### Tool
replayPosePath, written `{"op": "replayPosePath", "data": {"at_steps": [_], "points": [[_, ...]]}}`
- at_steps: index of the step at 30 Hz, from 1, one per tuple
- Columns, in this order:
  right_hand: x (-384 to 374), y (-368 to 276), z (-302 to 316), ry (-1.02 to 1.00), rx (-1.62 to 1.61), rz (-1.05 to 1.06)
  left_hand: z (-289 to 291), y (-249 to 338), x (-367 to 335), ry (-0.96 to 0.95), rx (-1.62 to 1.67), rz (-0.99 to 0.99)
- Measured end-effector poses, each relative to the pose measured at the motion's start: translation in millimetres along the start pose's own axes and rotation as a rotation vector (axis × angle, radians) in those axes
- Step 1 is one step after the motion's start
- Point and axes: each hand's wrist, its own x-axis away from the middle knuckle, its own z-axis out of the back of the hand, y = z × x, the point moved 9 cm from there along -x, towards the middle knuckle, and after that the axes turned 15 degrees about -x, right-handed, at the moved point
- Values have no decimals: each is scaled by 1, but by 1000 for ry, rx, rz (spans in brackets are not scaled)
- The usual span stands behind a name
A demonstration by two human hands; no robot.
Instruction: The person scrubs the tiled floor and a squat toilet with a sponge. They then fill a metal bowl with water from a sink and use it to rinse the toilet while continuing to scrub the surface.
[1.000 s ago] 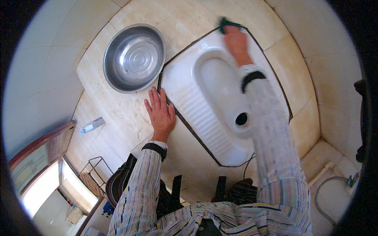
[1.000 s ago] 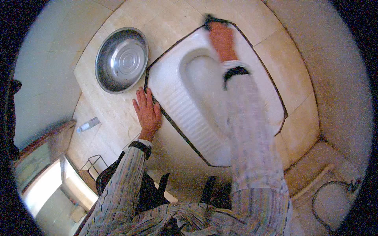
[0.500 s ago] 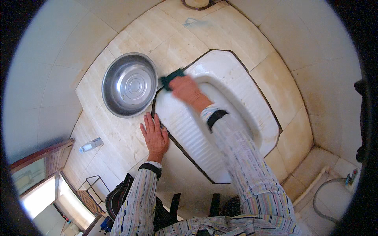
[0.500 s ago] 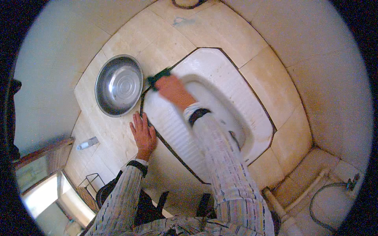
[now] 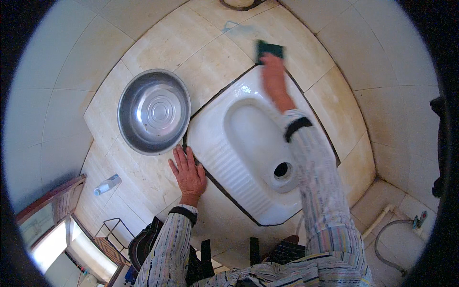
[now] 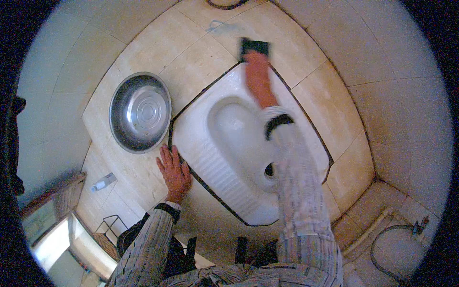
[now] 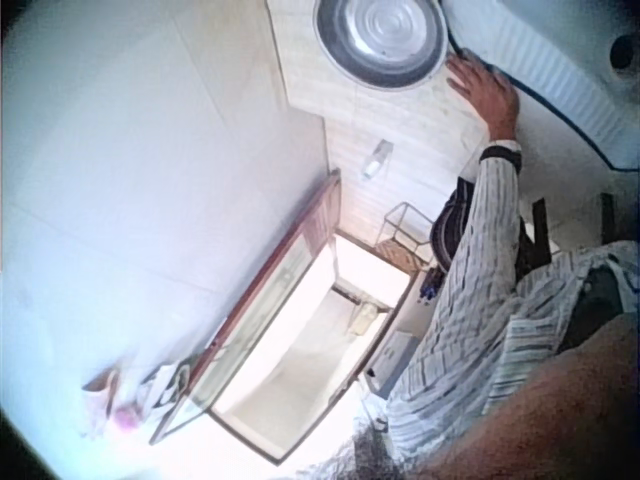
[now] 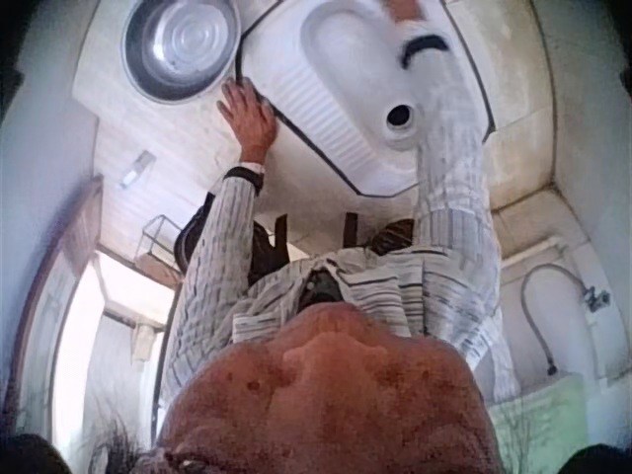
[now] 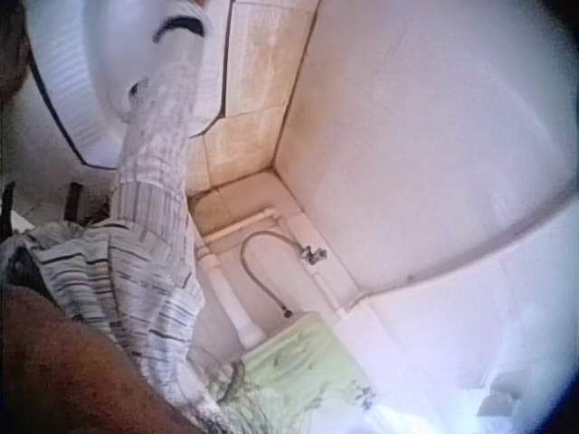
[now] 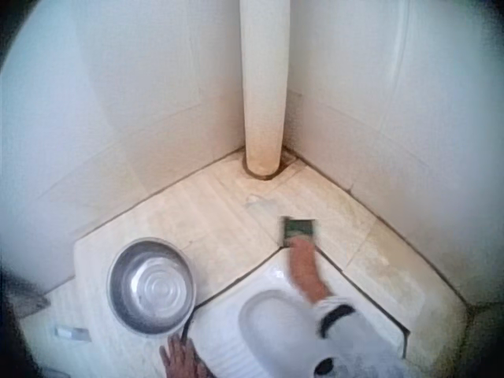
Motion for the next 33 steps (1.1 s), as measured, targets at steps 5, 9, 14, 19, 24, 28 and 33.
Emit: {"op": "replayPosePath", "data": {"at_steps": [5, 9, 14, 19, 24, 28, 33], "points": [[31, -107, -126, -545, -209, 410, 0, -2, 0, -10, 10, 4], [-17, -40, -51, -272, 150, 360, -1, -2, -1, -28, 4, -5], [-62, 83, 93, 224, 834, 98, -7, -3, -2, -73, 0, 2], [-102, 37, 16, 132, 402, 148, -7, -4, -3, -56, -2, -1], [-86, -71, -115, -124, 243, 481, -6, -5, -2, -54, 10, 0], [-74, -29, -65, -150, 244, 418, -2, -2, -4, -17, 32, -8], [0, 99, 125, 66, 587, -138, -4, -1, -2, -67, -17, -4]]}}
